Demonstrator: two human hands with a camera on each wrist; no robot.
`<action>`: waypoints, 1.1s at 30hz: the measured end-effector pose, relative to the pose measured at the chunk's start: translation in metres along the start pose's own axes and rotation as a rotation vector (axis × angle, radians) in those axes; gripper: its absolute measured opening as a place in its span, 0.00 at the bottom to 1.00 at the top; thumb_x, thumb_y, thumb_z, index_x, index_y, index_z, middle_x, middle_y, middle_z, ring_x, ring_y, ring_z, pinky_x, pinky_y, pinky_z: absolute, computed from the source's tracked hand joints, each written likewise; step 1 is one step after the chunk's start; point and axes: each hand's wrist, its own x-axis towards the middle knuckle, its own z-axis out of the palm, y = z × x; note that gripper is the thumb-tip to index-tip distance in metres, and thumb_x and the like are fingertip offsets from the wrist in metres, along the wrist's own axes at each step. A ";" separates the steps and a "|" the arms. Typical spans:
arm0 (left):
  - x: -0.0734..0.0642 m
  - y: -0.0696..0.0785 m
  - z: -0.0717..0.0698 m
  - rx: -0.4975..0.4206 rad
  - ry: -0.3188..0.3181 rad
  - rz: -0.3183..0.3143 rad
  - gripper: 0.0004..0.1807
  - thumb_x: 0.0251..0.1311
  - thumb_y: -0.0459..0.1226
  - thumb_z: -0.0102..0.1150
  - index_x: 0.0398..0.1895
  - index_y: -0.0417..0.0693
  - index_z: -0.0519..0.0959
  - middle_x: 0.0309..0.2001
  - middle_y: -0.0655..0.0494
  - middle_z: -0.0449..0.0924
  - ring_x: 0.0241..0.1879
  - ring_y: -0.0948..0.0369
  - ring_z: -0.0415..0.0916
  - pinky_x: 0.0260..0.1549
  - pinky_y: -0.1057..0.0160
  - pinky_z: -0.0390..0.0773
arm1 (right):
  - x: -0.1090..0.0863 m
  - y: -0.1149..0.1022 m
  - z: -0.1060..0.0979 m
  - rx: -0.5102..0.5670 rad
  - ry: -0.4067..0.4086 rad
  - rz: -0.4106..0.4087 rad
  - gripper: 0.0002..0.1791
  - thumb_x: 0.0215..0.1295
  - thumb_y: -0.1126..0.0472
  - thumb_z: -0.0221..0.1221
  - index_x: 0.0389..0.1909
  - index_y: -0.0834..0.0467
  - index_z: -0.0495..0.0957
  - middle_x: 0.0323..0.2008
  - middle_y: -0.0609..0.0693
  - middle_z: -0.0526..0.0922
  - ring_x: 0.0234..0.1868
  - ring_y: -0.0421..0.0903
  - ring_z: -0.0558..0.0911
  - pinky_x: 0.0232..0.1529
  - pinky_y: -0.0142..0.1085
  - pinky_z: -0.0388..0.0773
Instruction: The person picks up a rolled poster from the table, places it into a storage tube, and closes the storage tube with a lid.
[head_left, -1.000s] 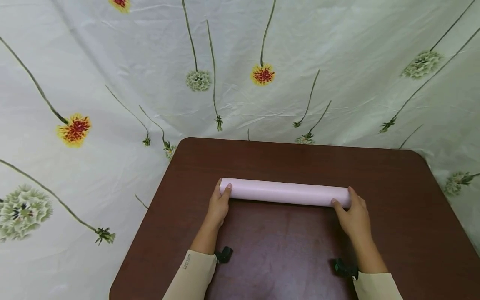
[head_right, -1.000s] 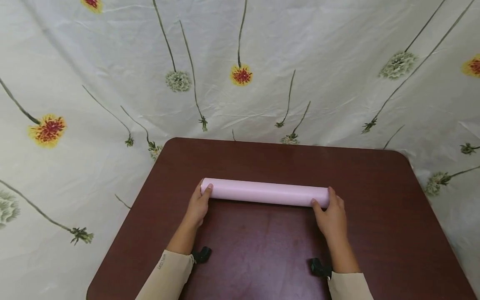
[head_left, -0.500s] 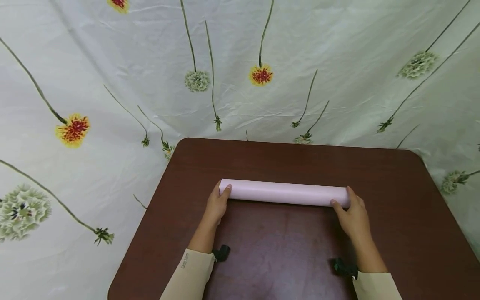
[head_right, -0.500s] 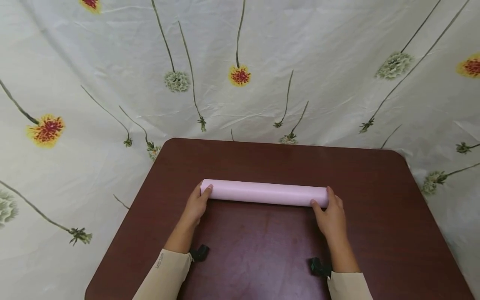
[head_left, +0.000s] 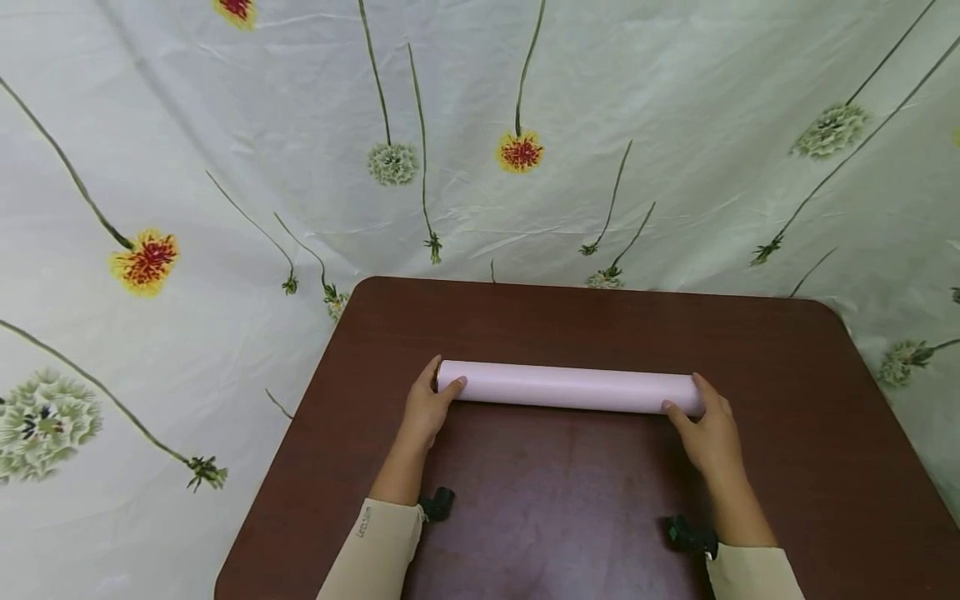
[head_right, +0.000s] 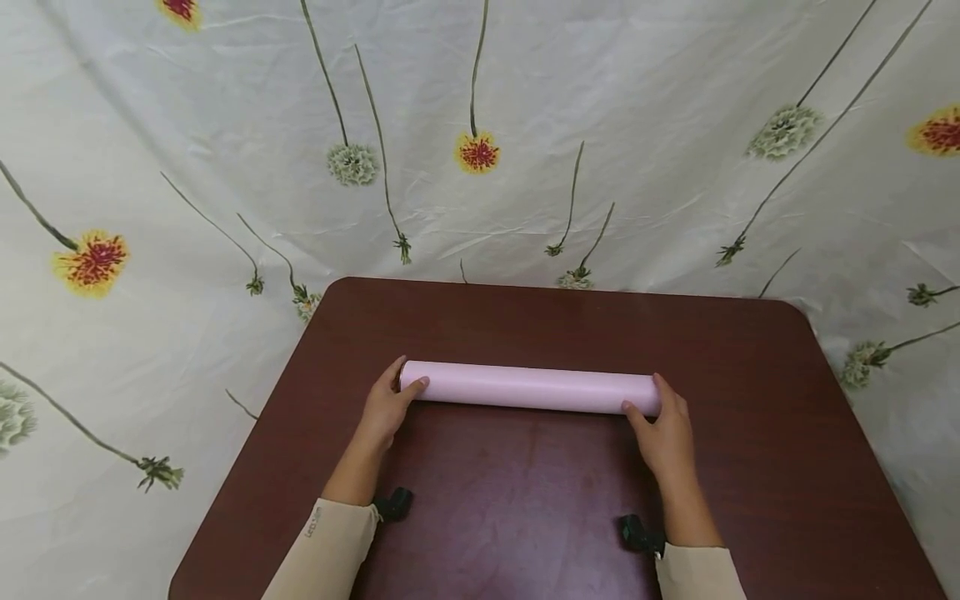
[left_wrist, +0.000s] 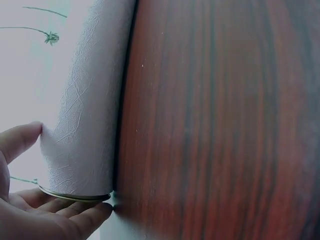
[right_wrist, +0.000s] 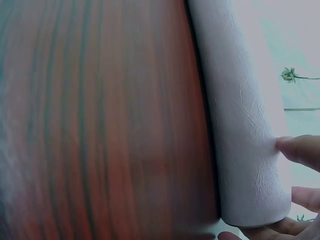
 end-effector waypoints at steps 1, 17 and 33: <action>0.000 0.001 0.000 -0.009 -0.002 -0.003 0.43 0.67 0.45 0.63 0.81 0.53 0.54 0.79 0.44 0.55 0.77 0.47 0.56 0.75 0.45 0.59 | 0.000 0.001 -0.001 -0.001 0.000 -0.004 0.44 0.73 0.45 0.58 0.81 0.57 0.49 0.74 0.75 0.54 0.74 0.73 0.58 0.69 0.66 0.59; -0.001 0.010 -0.006 0.116 0.040 0.008 0.43 0.67 0.50 0.63 0.80 0.58 0.55 0.81 0.49 0.51 0.81 0.45 0.45 0.76 0.39 0.52 | 0.000 0.000 -0.006 0.033 0.058 -0.037 0.43 0.70 0.47 0.62 0.79 0.58 0.56 0.75 0.71 0.54 0.74 0.70 0.58 0.70 0.64 0.58; -0.008 0.015 -0.004 0.350 0.066 0.219 0.26 0.66 0.45 0.62 0.67 0.52 0.76 0.78 0.52 0.61 0.77 0.47 0.57 0.73 0.43 0.61 | 0.007 0.000 -0.003 -0.025 0.110 -0.181 0.30 0.69 0.54 0.63 0.69 0.61 0.71 0.73 0.70 0.60 0.72 0.74 0.60 0.66 0.67 0.60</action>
